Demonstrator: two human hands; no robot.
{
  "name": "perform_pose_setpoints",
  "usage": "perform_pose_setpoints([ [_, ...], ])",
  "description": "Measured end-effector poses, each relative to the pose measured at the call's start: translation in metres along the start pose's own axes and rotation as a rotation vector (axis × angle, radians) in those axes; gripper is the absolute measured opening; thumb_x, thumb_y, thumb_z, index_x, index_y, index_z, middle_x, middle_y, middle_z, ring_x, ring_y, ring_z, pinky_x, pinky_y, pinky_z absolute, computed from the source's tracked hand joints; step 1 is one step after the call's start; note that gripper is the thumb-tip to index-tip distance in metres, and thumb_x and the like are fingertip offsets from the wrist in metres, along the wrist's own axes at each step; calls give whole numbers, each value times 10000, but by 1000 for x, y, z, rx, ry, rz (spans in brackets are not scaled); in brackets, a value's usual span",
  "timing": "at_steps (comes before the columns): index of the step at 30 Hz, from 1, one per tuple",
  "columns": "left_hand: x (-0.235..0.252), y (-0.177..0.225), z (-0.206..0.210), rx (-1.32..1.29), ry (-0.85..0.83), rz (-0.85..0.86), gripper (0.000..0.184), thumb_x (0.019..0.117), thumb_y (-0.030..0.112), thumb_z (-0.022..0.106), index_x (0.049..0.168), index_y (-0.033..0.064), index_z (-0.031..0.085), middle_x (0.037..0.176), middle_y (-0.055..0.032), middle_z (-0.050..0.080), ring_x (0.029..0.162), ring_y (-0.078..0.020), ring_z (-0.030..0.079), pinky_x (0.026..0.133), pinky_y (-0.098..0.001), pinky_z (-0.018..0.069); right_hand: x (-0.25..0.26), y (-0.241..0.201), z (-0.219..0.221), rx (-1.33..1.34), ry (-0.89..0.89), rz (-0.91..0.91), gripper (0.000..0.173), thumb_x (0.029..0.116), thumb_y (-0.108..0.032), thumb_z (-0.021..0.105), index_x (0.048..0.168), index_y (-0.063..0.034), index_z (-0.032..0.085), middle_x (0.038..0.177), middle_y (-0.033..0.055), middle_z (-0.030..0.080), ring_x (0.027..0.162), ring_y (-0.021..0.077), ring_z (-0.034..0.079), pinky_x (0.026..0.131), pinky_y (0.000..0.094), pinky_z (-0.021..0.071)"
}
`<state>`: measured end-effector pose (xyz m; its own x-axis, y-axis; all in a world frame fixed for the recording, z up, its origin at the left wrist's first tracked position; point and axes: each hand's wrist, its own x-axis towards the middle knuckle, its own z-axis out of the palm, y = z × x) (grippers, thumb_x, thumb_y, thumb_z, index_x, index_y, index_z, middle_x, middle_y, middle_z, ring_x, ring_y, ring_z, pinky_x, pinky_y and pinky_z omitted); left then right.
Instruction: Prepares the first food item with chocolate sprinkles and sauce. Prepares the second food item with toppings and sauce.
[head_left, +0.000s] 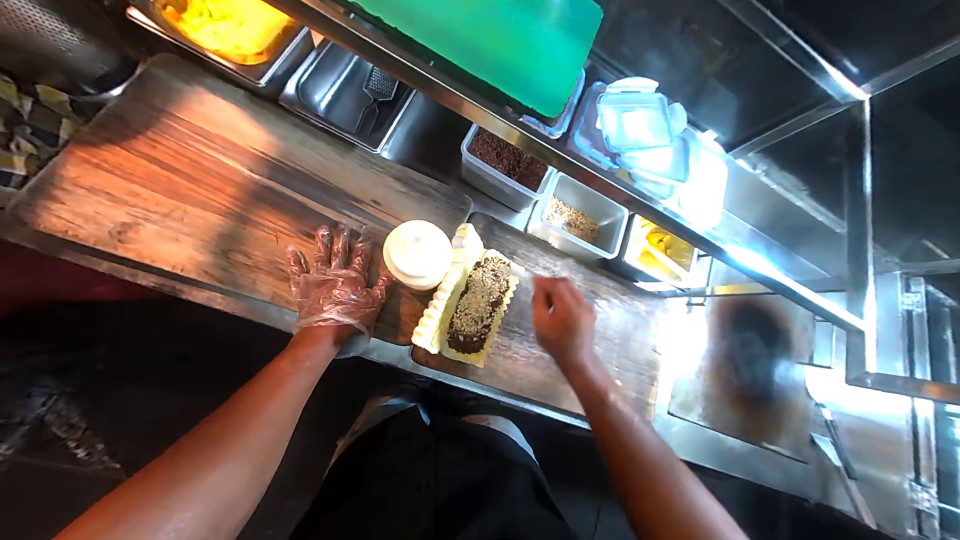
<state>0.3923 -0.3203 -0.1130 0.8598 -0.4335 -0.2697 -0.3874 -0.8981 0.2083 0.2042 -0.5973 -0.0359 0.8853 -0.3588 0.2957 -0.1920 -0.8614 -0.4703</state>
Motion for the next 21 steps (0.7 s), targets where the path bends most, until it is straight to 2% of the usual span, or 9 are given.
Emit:
perform_pose_setpoints([
  [2,0,2,-2,6,-10,-2,744,960,624,447,1610,276,346,1706,-75,221,1586,-327,111,1205,-706,12,43,29,-15,-136,-87,179,222,996,-115,576,1075,-8,754,996,160,745,896,295,738,791,476,612],
  [4,-1,5,-4,-4,-16,-6,759,954,593,487,1619,266,324,1700,-95,228,1583,-345,110,1199,-713,14,85,68,-20,-219,-274,354,258,1017,-143,525,1138,-31,723,1123,175,720,1071,356,692,924,577,545],
  [7,-1,5,-6,-3,-21,-18,769,935,526,595,1604,230,359,1695,-114,233,1581,-355,111,1200,-716,24,124,129,-3,-368,-496,414,215,956,-159,575,1082,-62,720,1088,220,723,1088,436,677,894,690,515],
  [10,0,2,-2,20,-14,-10,793,919,520,598,1617,264,323,1701,-106,216,1580,-353,111,1190,-728,36,142,155,13,-361,-653,394,238,983,-190,567,1117,-73,726,1152,220,715,1159,435,652,948,719,473],
  [12,0,2,-1,2,-8,-13,771,912,486,631,1595,237,373,1693,-108,240,1578,-358,122,1191,-732,34,149,160,17,-237,-722,385,258,1010,-227,568,1152,-78,724,1136,187,724,1107,379,679,958,666,494],
  [14,0,2,0,11,-4,-8,754,913,496,633,1572,206,412,1682,-118,262,1572,-369,137,1190,-734,43,151,168,24,-36,-744,400,208,968,-203,646,1096,-68,740,981,126,748,863,267,721,829,536,582],
  [17,0,1,1,7,-3,-7,763,901,503,632,1569,203,415,1686,-119,251,1577,-360,121,1202,-714,29,149,160,22,219,-734,512,147,956,-98,661,1058,-10,721,850,65,700,663,110,616,640,309,541],
  [18,0,1,1,5,-7,-10,770,903,511,627,1576,210,406,1693,-112,237,1581,-352,112,1205,-708,19,148,160,20,265,-712,560,148,969,-92,646,1073,-2,703,843,52,682,648,83,591,620,272,526],
  [21,0,1,-1,2,-15,-12,765,913,498,623,1587,221,388,1703,-105,210,1583,-350,100,1204,-709,18,145,163,15,290,-577,653,145,956,-124,665,1060,-27,690,811,32,686,613,65,594,593,257,528],
])
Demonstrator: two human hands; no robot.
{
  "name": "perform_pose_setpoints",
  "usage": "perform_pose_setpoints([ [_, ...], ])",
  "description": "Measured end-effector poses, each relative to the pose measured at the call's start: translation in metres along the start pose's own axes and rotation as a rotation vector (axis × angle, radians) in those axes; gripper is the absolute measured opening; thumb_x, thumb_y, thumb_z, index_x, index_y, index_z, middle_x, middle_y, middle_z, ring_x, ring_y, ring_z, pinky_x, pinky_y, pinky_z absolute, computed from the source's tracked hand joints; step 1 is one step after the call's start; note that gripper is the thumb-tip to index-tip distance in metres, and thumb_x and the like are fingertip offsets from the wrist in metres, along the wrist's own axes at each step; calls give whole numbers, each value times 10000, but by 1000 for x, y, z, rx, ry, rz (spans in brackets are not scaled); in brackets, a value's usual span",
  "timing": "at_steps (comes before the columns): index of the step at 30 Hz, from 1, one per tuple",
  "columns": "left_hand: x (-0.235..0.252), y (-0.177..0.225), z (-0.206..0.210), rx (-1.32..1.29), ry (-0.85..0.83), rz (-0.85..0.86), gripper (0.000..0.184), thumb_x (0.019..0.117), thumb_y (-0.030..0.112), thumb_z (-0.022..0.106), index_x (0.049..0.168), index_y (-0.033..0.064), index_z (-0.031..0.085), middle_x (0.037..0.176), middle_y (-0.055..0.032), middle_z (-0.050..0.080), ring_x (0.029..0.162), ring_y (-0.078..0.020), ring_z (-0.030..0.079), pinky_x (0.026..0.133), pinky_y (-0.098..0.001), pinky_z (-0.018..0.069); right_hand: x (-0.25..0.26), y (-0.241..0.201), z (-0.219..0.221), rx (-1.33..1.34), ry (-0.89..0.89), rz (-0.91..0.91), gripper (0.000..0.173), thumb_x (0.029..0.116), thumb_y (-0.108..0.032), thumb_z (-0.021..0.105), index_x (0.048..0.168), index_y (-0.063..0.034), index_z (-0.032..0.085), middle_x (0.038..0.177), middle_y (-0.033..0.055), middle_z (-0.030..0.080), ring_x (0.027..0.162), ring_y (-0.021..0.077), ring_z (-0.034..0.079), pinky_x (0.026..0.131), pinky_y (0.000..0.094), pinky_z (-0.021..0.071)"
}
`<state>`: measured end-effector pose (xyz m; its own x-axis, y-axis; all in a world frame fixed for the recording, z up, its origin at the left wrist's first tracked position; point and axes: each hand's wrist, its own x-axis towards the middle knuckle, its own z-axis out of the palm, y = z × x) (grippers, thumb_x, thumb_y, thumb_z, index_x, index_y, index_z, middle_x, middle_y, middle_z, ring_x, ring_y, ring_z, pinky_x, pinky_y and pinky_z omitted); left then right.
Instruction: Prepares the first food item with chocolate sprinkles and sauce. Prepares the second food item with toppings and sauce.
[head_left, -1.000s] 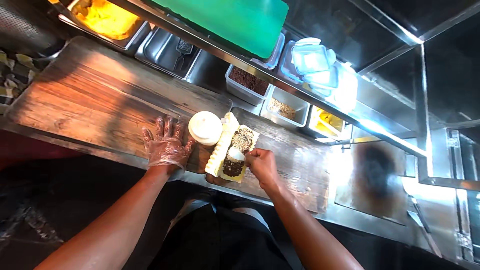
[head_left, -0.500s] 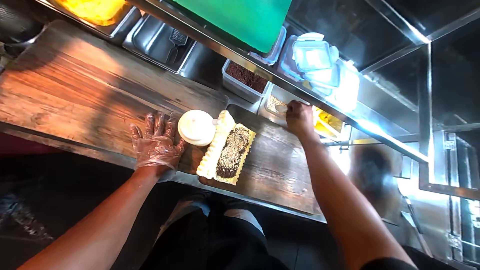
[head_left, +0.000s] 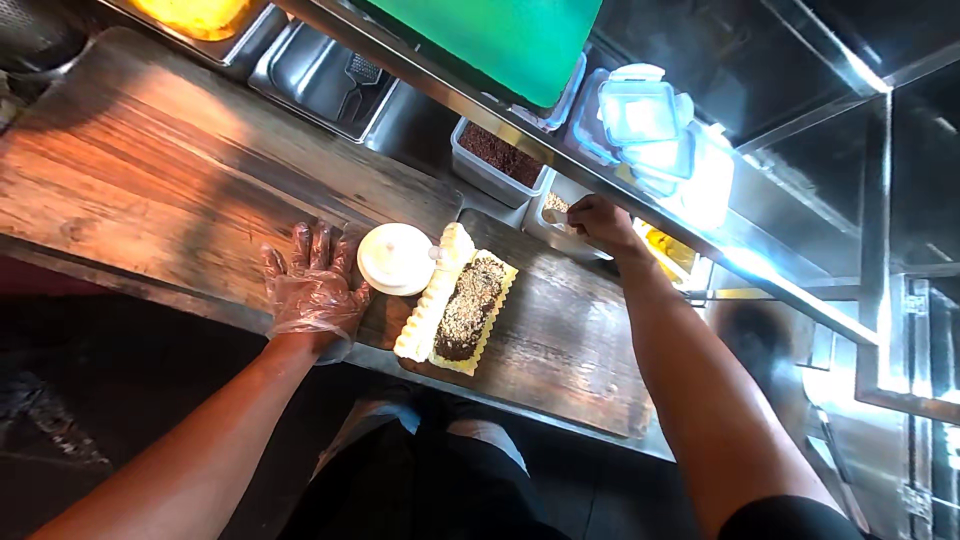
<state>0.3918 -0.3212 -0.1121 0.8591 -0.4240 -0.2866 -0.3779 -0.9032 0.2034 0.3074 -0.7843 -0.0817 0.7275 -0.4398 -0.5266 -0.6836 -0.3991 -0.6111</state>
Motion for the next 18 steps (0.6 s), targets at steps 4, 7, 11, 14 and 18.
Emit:
perform_pose_setpoints([
  [4,0,1,0,1,13,5,752,932,520,576,1598,240,366,1695,-106,237,1581,-350,113,1206,-709,7,-15,2,-4,139,162,-8,126,922,-119,683,1000,-19,688,762,19,669,583,68,589,563,257,531],
  [7,0,5,-3,5,-13,-11,779,940,559,553,1616,242,330,1699,-102,228,1582,-357,101,1199,-714,2,-48,-19,-5,265,232,-16,89,919,-78,685,985,-19,689,744,5,667,559,52,564,526,224,493],
  [11,-3,5,-5,-19,14,-14,763,946,610,468,1609,251,349,1689,-98,262,1577,-357,134,1195,-722,41,-115,-51,23,409,241,-16,84,906,-44,697,974,0,719,819,70,726,577,112,603,517,280,517],
  [14,-3,6,-6,-30,10,-11,744,965,639,425,1600,254,370,1693,-79,260,1579,-347,136,1199,-719,38,-169,-58,69,336,163,18,113,903,-72,711,995,-8,724,813,84,722,578,149,622,531,337,549],
  [18,-2,2,-1,-15,17,3,746,956,668,406,1588,272,392,1693,-64,264,1582,-339,127,1200,-717,25,-229,-45,140,-43,219,-227,107,954,-121,686,1031,-82,751,887,21,740,730,121,709,674,360,632],
])
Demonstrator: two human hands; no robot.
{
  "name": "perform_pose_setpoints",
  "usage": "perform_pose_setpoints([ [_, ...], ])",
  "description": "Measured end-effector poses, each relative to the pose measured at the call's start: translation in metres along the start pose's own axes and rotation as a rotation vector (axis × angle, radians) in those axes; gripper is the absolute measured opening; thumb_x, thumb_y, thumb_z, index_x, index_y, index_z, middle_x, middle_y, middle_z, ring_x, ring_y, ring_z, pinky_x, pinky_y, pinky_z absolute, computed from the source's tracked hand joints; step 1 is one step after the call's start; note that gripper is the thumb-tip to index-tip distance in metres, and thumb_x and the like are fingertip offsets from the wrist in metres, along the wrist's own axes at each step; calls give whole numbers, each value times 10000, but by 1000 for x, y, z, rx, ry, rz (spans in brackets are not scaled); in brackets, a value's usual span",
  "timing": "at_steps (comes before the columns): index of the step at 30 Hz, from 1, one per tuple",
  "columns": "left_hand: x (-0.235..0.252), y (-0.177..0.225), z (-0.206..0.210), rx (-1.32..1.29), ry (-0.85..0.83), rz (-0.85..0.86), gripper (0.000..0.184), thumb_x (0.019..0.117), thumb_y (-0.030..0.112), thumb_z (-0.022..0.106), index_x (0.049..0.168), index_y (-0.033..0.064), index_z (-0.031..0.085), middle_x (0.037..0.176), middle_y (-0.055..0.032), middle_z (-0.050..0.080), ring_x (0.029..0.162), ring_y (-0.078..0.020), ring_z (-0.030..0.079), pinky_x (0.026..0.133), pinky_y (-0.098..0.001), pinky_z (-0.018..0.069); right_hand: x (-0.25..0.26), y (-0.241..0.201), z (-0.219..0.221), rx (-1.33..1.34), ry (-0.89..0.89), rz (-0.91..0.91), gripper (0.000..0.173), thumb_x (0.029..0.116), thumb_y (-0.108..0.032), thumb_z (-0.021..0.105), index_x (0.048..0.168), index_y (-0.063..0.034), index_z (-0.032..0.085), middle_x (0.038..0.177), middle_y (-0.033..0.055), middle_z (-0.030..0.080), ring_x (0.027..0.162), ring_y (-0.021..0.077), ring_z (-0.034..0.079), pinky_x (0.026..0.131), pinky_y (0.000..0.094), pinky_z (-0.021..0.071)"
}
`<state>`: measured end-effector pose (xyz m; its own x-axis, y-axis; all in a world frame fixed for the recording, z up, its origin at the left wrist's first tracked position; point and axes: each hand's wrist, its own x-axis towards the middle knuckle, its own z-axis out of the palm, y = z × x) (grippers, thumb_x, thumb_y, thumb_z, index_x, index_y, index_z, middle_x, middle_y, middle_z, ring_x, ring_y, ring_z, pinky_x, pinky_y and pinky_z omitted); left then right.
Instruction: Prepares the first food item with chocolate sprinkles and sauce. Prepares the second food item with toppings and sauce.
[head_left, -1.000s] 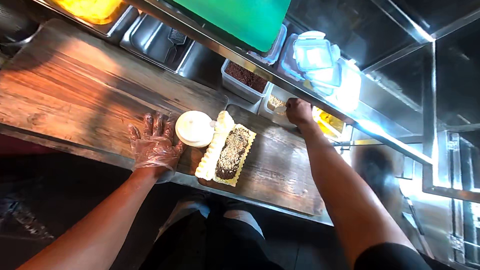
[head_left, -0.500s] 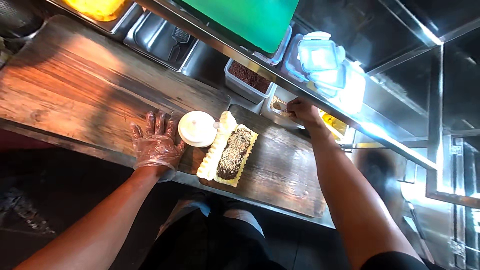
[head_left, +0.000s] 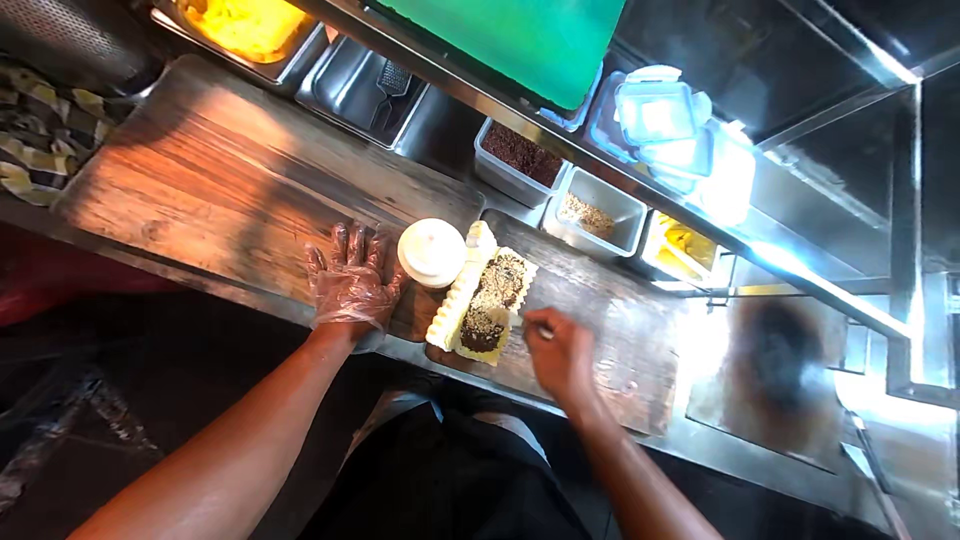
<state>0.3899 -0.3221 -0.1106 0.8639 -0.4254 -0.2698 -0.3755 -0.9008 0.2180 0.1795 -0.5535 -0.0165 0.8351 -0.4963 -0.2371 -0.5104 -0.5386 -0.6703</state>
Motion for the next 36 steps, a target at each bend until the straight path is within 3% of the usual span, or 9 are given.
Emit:
perform_pose_setpoints([
  [2,1,-1,1,10,0,2,758,948,670,425,1592,272,385,1694,-63,260,1582,-336,127,1200,-717,33,-16,12,24,-151,175,-319,126,907,-69,662,990,-56,756,917,42,728,776,128,714,681,317,631],
  [4,1,-3,2,8,0,5,767,942,659,447,1588,248,396,1694,-78,256,1581,-348,127,1197,-726,41,-15,15,30,-193,284,-441,120,897,-43,652,964,-26,750,922,87,725,799,166,723,699,313,628],
  [6,1,-2,1,2,-11,2,755,953,640,465,1588,236,396,1699,-81,241,1582,-349,116,1197,-723,30,-7,4,21,-111,228,-229,133,920,-51,666,1016,-23,754,911,77,730,738,158,710,658,332,623],
  [8,-1,-2,1,3,-25,-4,755,959,651,449,1589,239,395,1706,-76,222,1585,-347,98,1199,-718,16,2,-8,9,145,31,190,125,986,-140,663,1082,-90,725,843,54,725,603,150,661,549,345,577],
  [10,-1,-2,1,14,-24,0,758,953,653,450,1587,241,399,1706,-78,219,1585,-349,101,1203,-712,19,8,-6,11,457,-78,470,89,960,-123,681,1034,-88,714,741,87,696,481,158,573,440,304,484],
  [12,1,-2,1,19,-18,-1,765,948,662,443,1584,238,406,1703,-75,231,1583,-347,112,1207,-705,26,9,-10,16,618,-120,582,58,931,-50,676,977,-30,706,714,94,680,474,128,535,441,256,441],
  [20,2,-4,2,32,-15,-15,808,928,753,351,1604,309,350,1713,-42,206,1590,-323,89,1203,-710,4,-10,-16,33,646,-81,652,65,925,19,686,981,37,714,712,120,689,486,138,574,454,262,489],
  [28,3,-2,0,13,-9,-5,795,935,718,390,1611,303,338,1709,-55,217,1588,-322,105,1200,-712,12,-15,-13,40,556,-41,575,39,915,-28,714,942,-14,738,715,93,703,509,156,605,488,304,525],
  [36,3,-2,0,27,-11,-10,815,927,762,333,1596,298,371,1703,-68,232,1588,-330,99,1203,-710,2,-23,-9,43,365,-50,466,43,906,-87,733,943,-82,753,726,25,715,547,133,648,535,333,575],
])
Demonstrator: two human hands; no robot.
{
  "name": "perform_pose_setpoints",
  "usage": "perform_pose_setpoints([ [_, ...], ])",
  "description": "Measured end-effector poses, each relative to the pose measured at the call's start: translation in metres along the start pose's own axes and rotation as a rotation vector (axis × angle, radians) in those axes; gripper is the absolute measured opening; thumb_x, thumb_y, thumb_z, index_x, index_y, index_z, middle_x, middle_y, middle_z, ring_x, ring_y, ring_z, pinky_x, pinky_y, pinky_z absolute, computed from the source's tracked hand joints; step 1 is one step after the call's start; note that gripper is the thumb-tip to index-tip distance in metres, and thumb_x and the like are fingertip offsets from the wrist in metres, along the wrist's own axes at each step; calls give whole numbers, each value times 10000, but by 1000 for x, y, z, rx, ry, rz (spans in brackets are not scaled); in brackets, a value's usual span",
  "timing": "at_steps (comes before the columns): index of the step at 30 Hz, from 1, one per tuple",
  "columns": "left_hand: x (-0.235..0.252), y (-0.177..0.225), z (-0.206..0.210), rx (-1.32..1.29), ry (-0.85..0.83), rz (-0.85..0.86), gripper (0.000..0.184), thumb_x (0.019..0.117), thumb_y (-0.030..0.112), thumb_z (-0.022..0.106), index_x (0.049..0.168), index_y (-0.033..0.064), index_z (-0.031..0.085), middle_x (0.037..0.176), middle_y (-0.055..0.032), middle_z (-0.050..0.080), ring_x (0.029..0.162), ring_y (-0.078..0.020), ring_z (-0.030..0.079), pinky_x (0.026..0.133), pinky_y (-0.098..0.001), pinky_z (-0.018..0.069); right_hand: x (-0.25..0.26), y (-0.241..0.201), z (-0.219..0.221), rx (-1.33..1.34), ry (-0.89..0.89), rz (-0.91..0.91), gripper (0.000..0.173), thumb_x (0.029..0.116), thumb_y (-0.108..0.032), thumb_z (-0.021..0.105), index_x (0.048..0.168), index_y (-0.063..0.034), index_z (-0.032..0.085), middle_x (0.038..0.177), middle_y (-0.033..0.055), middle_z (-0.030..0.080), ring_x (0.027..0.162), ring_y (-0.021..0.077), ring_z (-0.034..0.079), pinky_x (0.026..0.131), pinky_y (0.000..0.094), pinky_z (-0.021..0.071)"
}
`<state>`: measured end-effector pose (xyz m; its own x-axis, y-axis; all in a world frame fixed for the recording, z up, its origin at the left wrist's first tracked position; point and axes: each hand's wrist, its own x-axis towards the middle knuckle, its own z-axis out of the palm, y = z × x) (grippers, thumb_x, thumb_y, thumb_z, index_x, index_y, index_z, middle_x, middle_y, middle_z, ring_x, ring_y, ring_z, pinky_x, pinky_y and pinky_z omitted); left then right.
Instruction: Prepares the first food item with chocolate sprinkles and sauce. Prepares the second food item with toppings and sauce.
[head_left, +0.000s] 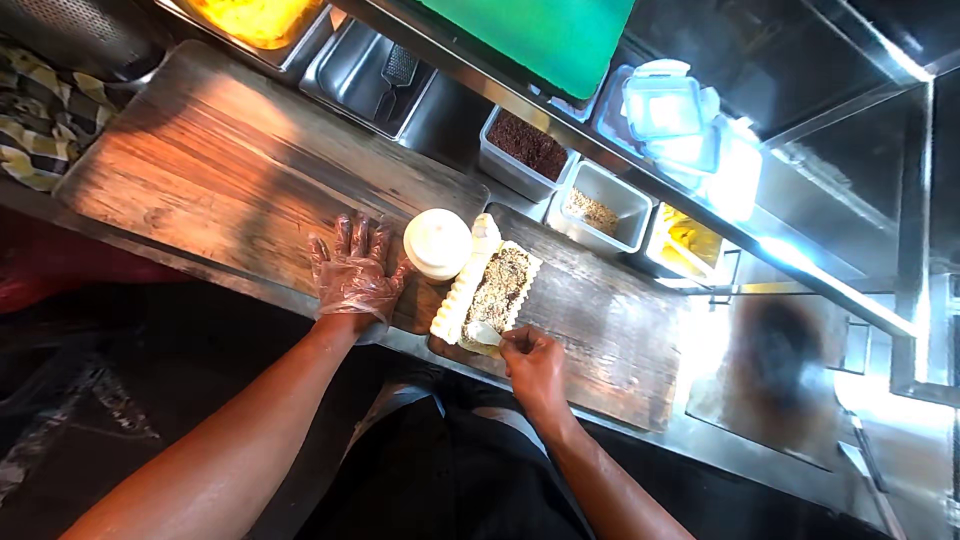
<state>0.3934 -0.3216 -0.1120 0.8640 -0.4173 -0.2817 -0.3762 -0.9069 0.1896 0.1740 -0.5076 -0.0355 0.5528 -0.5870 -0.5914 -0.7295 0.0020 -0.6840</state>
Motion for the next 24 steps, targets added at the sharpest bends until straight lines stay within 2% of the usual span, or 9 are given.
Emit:
perform_pose_setpoints([
  [2,0,-1,0,-1,0,10,808,934,748,346,1599,290,366,1706,-69,222,1589,-328,93,1199,-717,1,3,-6,-3,-21,24,-45,58,921,-96,731,974,-99,755,773,13,730,569,126,664,548,333,593],
  [5,0,-1,-1,7,-10,6,824,930,753,337,1609,287,347,1711,-67,206,1591,-325,81,1203,-706,-10,10,-9,-5,-26,17,-39,47,918,-92,723,956,-94,751,731,29,713,527,147,636,505,353,565],
  [7,1,-1,0,17,-3,3,821,921,757,339,1604,301,354,1708,-54,220,1591,-314,92,1208,-698,-6,10,-8,-4,-82,-12,-37,44,914,-114,723,946,-107,753,725,19,708,542,142,646,517,359,578],
  [9,2,-2,2,18,-1,3,821,922,763,334,1598,298,368,1705,-60,230,1590,-314,99,1206,-703,-1,6,-6,-3,-158,-14,-78,47,918,-140,726,952,-136,758,769,-20,726,618,94,671,590,337,591],
  [11,1,-2,3,8,1,1,827,918,764,348,1599,295,365,1707,-67,221,1590,-314,98,1205,-703,-6,5,-4,-4,-173,25,-207,64,921,-134,732,975,-142,765,853,-45,757,729,51,709,680,306,618],
  [13,1,-2,3,3,13,-3,826,914,770,341,1596,306,369,1706,-66,224,1590,-308,101,1207,-696,-10,11,-2,-5,-166,78,-363,81,918,-101,720,986,-115,760,885,-23,755,770,54,716,706,293,627],
  [15,0,-2,1,3,4,-5,824,918,772,329,1597,307,366,1708,-62,219,1591,-308,96,1207,-696,-8,19,-1,-6,-205,102,-444,84,915,-82,718,988,-96,758,889,2,754,775,72,721,707,303,629],
  [20,-3,2,-3,-41,2,10,804,942,711,399,1608,264,353,1705,-79,223,1588,-323,105,1208,-700,19,38,-4,-10,-230,154,-553,103,914,-73,692,991,-63,759,897,40,754,783,101,725,722,309,624],
  [24,-3,3,-3,-34,-11,13,787,946,694,423,1595,251,380,1706,-87,218,1587,-329,105,1206,-703,12,55,-12,-13,-182,164,-497,97,939,-91,688,1005,-59,751,932,54,767,838,118,741,780,336,630],
])
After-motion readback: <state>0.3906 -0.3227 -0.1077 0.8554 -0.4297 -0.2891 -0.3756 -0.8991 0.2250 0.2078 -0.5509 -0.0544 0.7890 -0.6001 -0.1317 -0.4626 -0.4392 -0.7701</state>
